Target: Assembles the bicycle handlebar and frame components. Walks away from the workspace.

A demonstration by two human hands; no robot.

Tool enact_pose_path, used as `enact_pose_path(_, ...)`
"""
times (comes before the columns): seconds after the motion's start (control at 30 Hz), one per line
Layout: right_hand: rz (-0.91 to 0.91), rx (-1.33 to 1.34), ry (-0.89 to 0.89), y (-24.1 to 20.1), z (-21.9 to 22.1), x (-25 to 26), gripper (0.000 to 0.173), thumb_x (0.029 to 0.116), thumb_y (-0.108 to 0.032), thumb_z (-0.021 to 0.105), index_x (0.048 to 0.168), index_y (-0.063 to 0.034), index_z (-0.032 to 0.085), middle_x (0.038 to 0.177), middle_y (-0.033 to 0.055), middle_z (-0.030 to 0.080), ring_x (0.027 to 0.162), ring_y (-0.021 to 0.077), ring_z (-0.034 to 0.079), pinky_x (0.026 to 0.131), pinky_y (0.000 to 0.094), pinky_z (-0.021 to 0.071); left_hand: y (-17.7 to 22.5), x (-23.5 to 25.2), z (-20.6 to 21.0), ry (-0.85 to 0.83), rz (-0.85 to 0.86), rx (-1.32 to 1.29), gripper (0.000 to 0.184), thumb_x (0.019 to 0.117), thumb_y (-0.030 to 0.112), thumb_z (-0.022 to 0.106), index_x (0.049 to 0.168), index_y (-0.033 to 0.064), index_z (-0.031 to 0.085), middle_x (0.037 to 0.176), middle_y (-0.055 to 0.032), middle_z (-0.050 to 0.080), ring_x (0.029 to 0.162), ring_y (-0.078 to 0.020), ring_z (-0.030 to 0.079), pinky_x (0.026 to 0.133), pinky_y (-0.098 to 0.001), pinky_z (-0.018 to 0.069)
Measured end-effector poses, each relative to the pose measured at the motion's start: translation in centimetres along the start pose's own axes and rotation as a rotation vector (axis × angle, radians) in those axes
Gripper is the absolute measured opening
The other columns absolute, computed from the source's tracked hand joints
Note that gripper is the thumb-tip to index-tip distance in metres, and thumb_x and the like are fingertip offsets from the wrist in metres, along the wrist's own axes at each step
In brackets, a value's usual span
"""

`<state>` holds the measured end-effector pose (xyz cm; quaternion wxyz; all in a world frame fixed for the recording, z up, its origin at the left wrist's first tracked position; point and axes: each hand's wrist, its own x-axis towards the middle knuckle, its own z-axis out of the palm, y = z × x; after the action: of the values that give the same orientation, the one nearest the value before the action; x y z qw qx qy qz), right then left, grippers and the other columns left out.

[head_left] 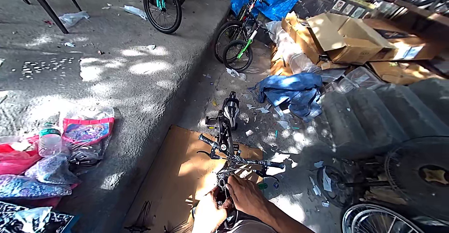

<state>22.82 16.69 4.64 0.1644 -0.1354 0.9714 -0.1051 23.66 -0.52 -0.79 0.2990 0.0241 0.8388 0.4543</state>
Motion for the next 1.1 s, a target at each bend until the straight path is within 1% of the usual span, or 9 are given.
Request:
enact_pose_path(0.13,-0.015,0.0,0.005,-0.3,-0.1,-0.6,0.031,0.1061,-0.029,0.038,0.119,-0.0094,0.058,0.12,0.0148,0.064,0.085,0.0282,0.071,0.067,0.0451,0.0583,-0.1,-0.1,0.1,0.012,0.002,0.001,0.054,0.0829,0.06,0.06,0.117,0.0206,0.072,0.103,0.0013,0.075,0.099,-0.0171,0.072,0.088,-0.0518,0.0573)
enact_pose_path(0.27,0.066,0.087,0.013,0.0,0.4,-0.3,0.053,0.1088,-0.05,0.029,0.113,-0.0089,0.062,0.099,0.0118,0.068,0.087,0.0281,0.071,0.071,0.048,0.0567,-0.1,-0.4,0.0,0.007,-0.009,0.016,0.055,0.0832,0.062,0.06,0.118,0.0214,0.071,0.104,0.001,0.075,0.1,-0.0175,0.072,0.089,-0.0525,0.0571)
enact_pose_path(0.37,0.043,0.004,0.145,-0.2,1.2,-0.2,0.048,0.109,-0.041,0.033,0.1,-0.0074,0.066,0.087,0.0114,0.069,0.078,0.028,0.072,0.064,0.046,0.0574,-0.1,-0.5,0.2,-0.006,0.001,0.0,0.053,0.0834,0.059,0.061,0.117,0.02,0.071,0.102,0.0005,0.075,0.098,-0.0173,0.072,0.088,-0.051,0.0573)
enact_pose_path(0.53,-0.022,-0.049,0.117,-0.8,0.3,-1.1,0.027,0.1051,-0.027,0.041,0.114,-0.0086,0.06,0.105,0.0122,0.068,0.077,0.0252,0.071,0.062,0.0416,0.0585,-0.3,-0.7,0.5,-0.044,0.003,-0.01,0.053,0.0836,0.059,0.062,0.119,0.0203,0.07,0.104,0.0016,0.075,0.099,-0.0166,0.071,0.09,-0.0506,0.0571)
enact_pose_path(0.6,-0.016,-0.006,0.102,-0.4,0.1,-1.1,0.03,0.105,-0.033,0.04,0.116,-0.0116,0.058,0.105,0.0097,0.067,0.076,0.0237,0.07,0.061,0.042,0.0569,-0.1,-0.8,0.6,-0.054,0.003,-0.003,0.053,0.0838,0.058,0.062,0.12,0.0203,0.07,0.105,0.0013,0.075,0.099,-0.017,0.071,0.09,-0.051,0.0567)
enact_pose_path(0.7,0.065,-0.075,0.082,-0.2,0.3,-0.9,0.047,0.1087,-0.042,0.031,0.111,-0.0087,0.063,0.096,0.0116,0.07,0.079,0.0281,0.072,0.065,0.0458,0.0579,0.0,-0.8,0.8,-0.065,-0.003,-0.009,0.054,0.0835,0.058,0.063,0.122,0.0204,0.069,0.106,0.0016,0.075,0.1,-0.0163,0.072,0.091,-0.0508,0.0569)
enact_pose_path(0.8,-0.01,-0.128,0.104,0.5,0.5,-1.1,0.045,0.1085,-0.039,0.035,0.1,-0.0076,0.066,0.084,0.0123,0.069,0.074,0.0296,0.071,0.061,0.0465,0.0568,0.0,-0.7,1.1,-0.075,0.003,-0.015,0.053,0.0833,0.057,0.063,0.12,0.02,0.069,0.103,0.0016,0.075,0.098,-0.0167,0.072,0.09,-0.0511,0.057)
enact_pose_path(0.97,-0.098,-0.056,0.071,1.1,-0.1,-1.8,0.03,0.1092,-0.032,0.042,0.113,-0.0077,0.058,0.102,0.0134,0.067,0.073,0.0276,0.07,0.061,0.0434,0.0589,-0.1,-0.3,1.5,-0.069,0.015,-0.061,0.051,0.084,0.057,0.063,0.118,0.0199,0.07,0.102,0.0031,0.075,0.097,-0.0153,0.072,0.089,-0.05,0.0576)
enact_pose_path(1.1,0.038,-0.058,0.026,0.8,-0.1,-1.2,0.047,0.1099,-0.042,0.031,0.107,-0.0089,0.064,0.099,0.0126,0.068,0.077,0.0295,0.07,0.063,0.0473,0.0572,-0.4,0.2,1.5,-0.061,0.024,-0.052,0.048,0.0837,0.055,0.063,0.117,0.0212,0.071,0.1,0.0044,0.075,0.095,-0.0136,0.072,0.088,-0.049,0.0582)
